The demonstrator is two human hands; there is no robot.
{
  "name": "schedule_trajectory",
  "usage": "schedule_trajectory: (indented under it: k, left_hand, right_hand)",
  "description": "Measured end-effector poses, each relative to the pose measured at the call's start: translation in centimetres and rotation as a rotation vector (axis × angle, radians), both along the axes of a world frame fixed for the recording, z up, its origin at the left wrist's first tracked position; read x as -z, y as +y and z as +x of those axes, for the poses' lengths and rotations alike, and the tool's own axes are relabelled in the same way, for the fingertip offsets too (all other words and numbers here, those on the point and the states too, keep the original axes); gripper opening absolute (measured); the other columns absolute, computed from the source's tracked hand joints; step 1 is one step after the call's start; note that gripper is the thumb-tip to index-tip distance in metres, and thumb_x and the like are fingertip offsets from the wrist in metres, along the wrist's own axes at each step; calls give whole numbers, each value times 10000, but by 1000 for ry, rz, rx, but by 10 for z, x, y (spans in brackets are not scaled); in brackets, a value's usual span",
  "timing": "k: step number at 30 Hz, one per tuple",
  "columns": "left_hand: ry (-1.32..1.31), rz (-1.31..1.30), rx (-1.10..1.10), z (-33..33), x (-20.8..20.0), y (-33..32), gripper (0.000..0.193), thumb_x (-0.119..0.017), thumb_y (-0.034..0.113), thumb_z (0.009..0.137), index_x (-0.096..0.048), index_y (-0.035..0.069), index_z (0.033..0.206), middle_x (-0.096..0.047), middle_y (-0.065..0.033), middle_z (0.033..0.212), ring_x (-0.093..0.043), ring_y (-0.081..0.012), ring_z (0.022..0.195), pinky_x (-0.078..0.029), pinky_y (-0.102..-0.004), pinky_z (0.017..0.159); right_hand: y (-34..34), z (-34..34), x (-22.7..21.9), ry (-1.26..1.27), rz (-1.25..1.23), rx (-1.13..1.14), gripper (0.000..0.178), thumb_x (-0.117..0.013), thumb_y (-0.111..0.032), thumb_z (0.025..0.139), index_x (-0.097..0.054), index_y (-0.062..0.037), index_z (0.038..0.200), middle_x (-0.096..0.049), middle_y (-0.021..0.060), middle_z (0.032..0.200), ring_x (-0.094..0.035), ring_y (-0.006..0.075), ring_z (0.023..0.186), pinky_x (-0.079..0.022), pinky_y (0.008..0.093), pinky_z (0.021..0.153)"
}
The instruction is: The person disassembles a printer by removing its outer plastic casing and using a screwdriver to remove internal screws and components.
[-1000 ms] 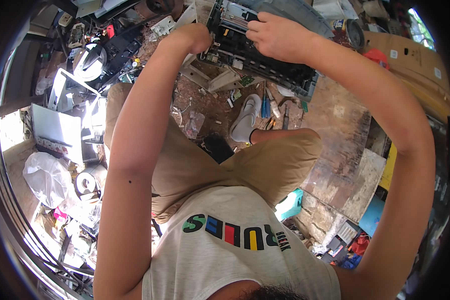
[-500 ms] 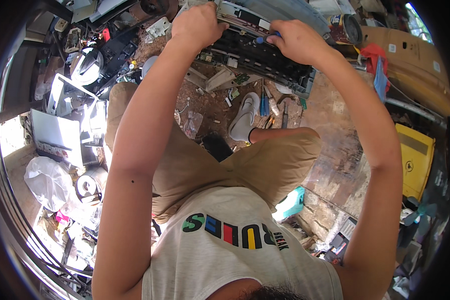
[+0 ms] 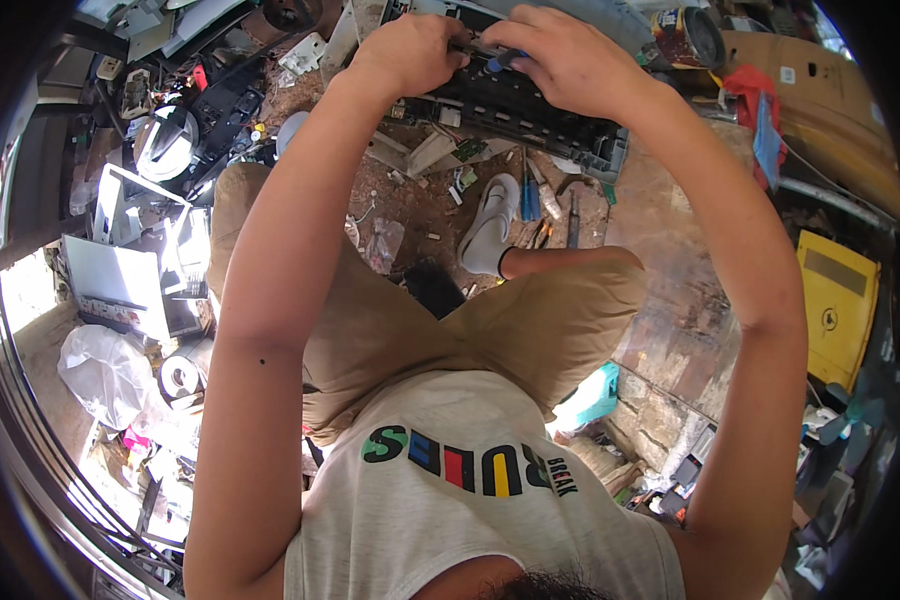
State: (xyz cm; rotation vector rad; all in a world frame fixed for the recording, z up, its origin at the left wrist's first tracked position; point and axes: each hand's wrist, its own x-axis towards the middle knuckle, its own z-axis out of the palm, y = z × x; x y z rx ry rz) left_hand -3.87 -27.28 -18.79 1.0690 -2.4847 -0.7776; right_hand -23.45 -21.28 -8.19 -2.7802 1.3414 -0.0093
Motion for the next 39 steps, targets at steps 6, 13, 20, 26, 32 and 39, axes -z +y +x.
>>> schedule_trajectory:
  k: [6,13,20,26,32,39]
  left_hand:
    - [-13,-18,6,0,-1,2,295,-684,287,886,-711,147,1145,-733,-151,1016,-693,-343,989,-547,-451,880]
    - [23,8,6,1,1,3,280,-664,286,893,-715,139,1127,-729,-162,1020,-688,-353,1001,-543,-463,886]
    - [12,-6,1,4,5,0,295,-653,286,899,-709,136,1147,-726,-162,1038,-686,-355,1006,-543,-458,891]
    - [10,20,-4,7,6,1,316,-673,295,888,-708,134,1158,-729,-153,1043,-689,-345,1012,-544,-453,893]
    - [-78,36,31,-3,4,5,347,-702,285,873,-697,129,1183,-730,-149,1026,-689,-334,1002,-545,-439,886]
    - [9,15,72,-20,17,13,267,-746,235,846,-739,88,1069,-728,-166,912,-701,-336,903,-543,-419,826]
  right_hand:
    - [11,16,-16,70,55,199,351,-650,-192,859,-617,-81,1190,-626,196,987,-641,402,915,-535,478,820]
    - [10,16,-10,-129,-109,55,414,-596,-313,924,-585,-88,1272,-686,230,987,-679,404,910,-543,503,794]
    - [2,7,-5,27,1,207,404,-629,-307,901,-607,-105,1250,-690,217,973,-682,406,887,-546,513,798]
    - [7,20,-15,68,81,277,362,-635,-117,824,-634,-82,1184,-660,193,1011,-654,371,959,-537,451,838]
    - [8,-7,-5,-86,64,134,340,-611,-17,737,-682,-36,1069,-617,190,1011,-620,375,1000,-521,435,875]
    - [38,-22,-26,-326,112,360,245,-621,-9,815,-674,-36,1053,-612,139,996,-633,297,945,-512,388,813]
